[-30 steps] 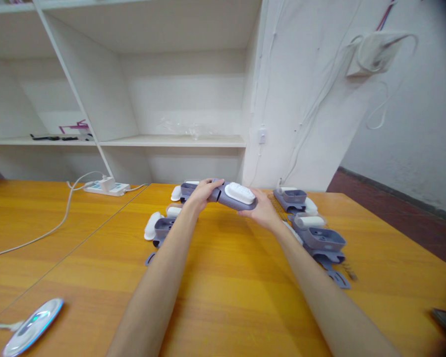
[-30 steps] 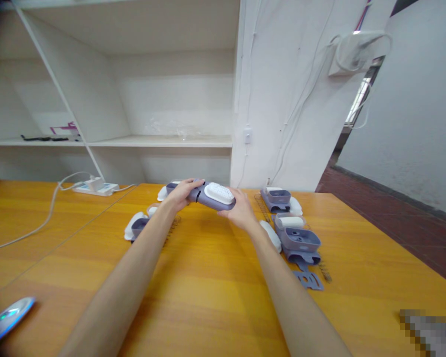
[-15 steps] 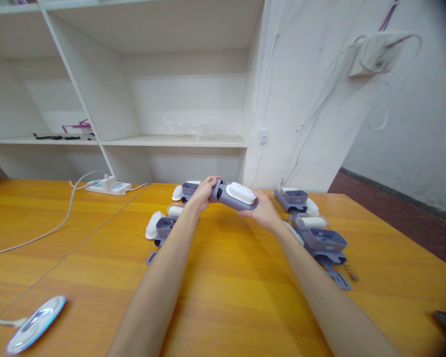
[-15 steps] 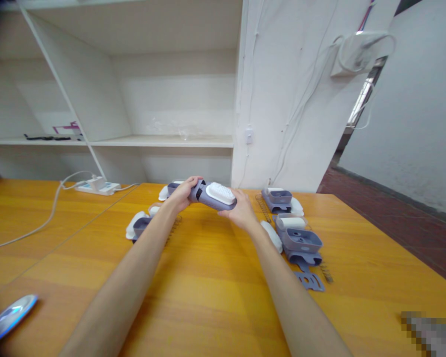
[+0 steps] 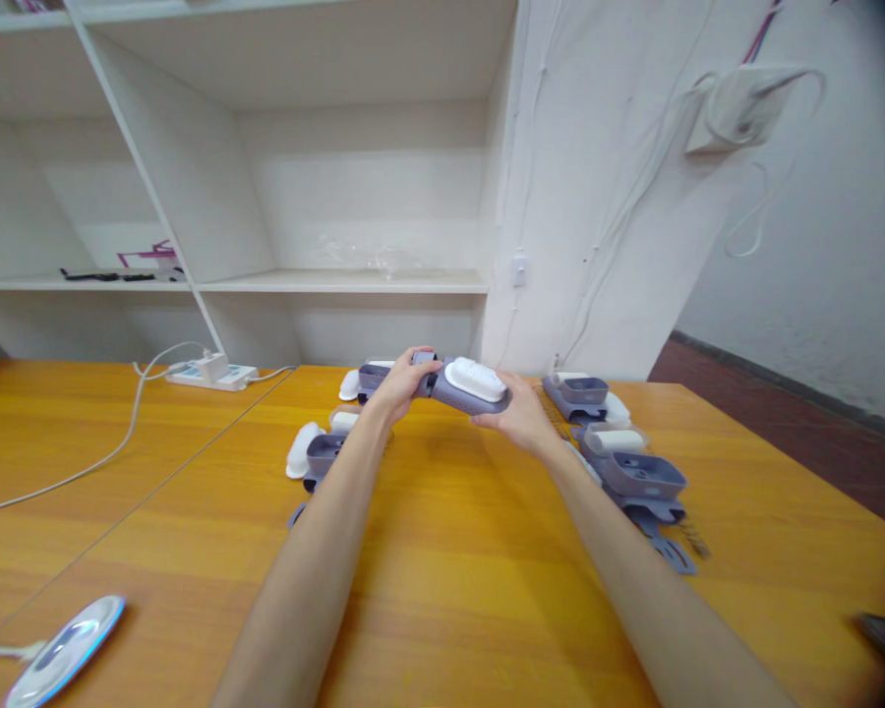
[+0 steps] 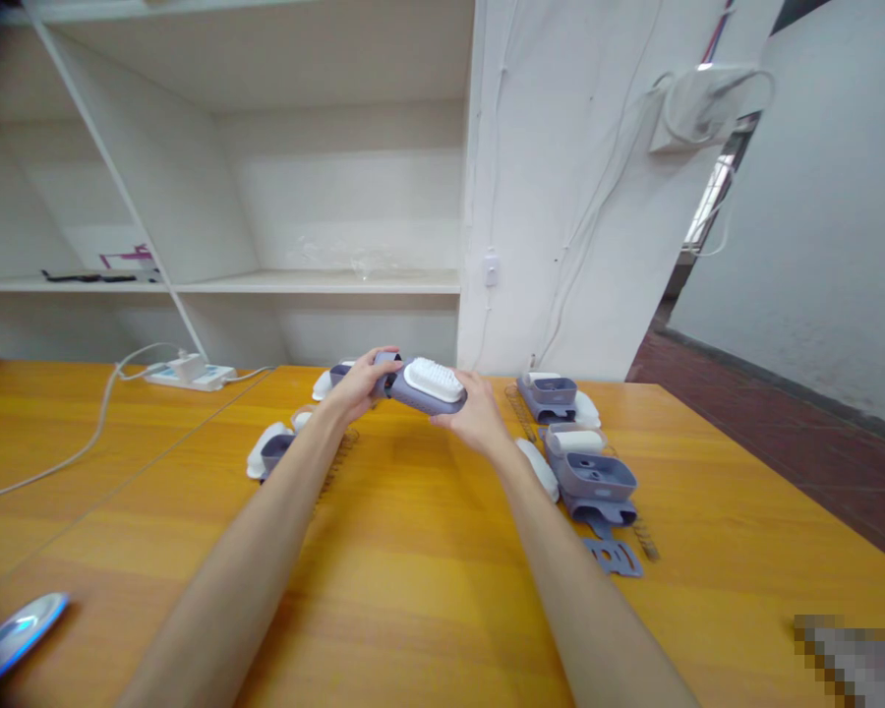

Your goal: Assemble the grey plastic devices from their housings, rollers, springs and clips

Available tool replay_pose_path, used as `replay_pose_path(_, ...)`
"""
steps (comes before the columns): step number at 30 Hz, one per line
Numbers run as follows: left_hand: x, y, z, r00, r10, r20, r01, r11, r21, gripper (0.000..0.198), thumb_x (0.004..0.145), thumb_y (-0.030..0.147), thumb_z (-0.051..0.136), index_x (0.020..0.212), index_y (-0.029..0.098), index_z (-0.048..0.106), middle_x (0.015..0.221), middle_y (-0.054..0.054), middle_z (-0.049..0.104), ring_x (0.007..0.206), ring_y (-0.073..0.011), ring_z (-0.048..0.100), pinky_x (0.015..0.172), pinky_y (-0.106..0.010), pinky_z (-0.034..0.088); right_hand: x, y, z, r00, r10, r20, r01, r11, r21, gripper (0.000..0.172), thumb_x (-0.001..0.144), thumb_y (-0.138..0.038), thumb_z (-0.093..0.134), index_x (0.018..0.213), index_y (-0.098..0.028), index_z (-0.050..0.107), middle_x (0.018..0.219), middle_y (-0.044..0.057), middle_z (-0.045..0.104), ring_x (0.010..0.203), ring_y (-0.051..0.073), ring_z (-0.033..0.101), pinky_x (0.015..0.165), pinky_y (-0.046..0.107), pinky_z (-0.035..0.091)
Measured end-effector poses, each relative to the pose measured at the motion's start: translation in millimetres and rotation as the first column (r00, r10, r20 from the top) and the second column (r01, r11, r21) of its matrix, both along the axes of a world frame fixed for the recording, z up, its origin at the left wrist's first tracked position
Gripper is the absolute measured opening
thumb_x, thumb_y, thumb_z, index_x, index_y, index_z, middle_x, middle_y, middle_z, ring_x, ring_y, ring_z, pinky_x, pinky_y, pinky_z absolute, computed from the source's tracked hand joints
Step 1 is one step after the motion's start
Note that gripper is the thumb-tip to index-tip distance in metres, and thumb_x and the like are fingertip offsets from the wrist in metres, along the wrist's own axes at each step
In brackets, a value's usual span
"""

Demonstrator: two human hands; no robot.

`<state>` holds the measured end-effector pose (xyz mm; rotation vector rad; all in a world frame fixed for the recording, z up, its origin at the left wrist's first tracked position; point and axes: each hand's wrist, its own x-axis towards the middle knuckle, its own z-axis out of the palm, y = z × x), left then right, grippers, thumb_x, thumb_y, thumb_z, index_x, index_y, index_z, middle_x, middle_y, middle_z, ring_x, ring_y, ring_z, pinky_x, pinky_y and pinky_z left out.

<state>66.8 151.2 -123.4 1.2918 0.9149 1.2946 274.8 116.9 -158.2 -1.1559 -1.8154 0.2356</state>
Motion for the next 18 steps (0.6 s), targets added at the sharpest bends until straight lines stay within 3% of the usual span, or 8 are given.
replay_pose_path(9,8.6,-2.5,-1.1,0.994,0.006,-0.112,-0.012,0.999,-0.052,0.042,0.067,0.031,0.066,0.107,0.024,0.052,0.078,0.0,0.054,0.058,-0.0111,0.052,0.044,-0.02,0.045,2.2,-3.5,4.9,0.994,-0.009,0.105,0.004,0.999,0.047,0.064,0.054,-0.026,0.076,0.116,-0.021,0.058,0.108,0.006,0.057,0.1,0.025,0.052,0.09,0.039,0.04)
replay_pose_path(14,14.5,-3.0,3.1,0.994,0.042,-0.098,-0.044,0.999,-0.024,0.03,0.079,0.045,0.054,0.1,0.023,0.051,0.083,-0.001,0.053,0.058,-0.0103,0.052,0.044,-0.021,0.046,-0.7,-6.9,8.7,0.994,-0.024,0.103,0.016,0.997,0.076,0.065,0.055,-0.026,0.075,0.117,-0.022,0.057,0.11,0.005,0.055,0.102,0.025,0.05,0.092,0.038,0.039)
replay_pose_path(18,12.1,-1.8,2.9,0.994,0.005,-0.112,-0.007,1.0,-0.017,0.029,0.08,0.048,0.052,0.096,0.024,0.049,0.083,-0.001,0.053,0.055,-0.0104,0.053,0.044,-0.025,0.05,-2.1,-10.3,12.8,0.992,-0.029,0.123,0.018,0.995,0.095,0.065,0.055,-0.023,0.074,0.118,-0.025,0.056,0.113,0.005,0.054,0.105,0.025,0.048,0.094,0.039,0.038)
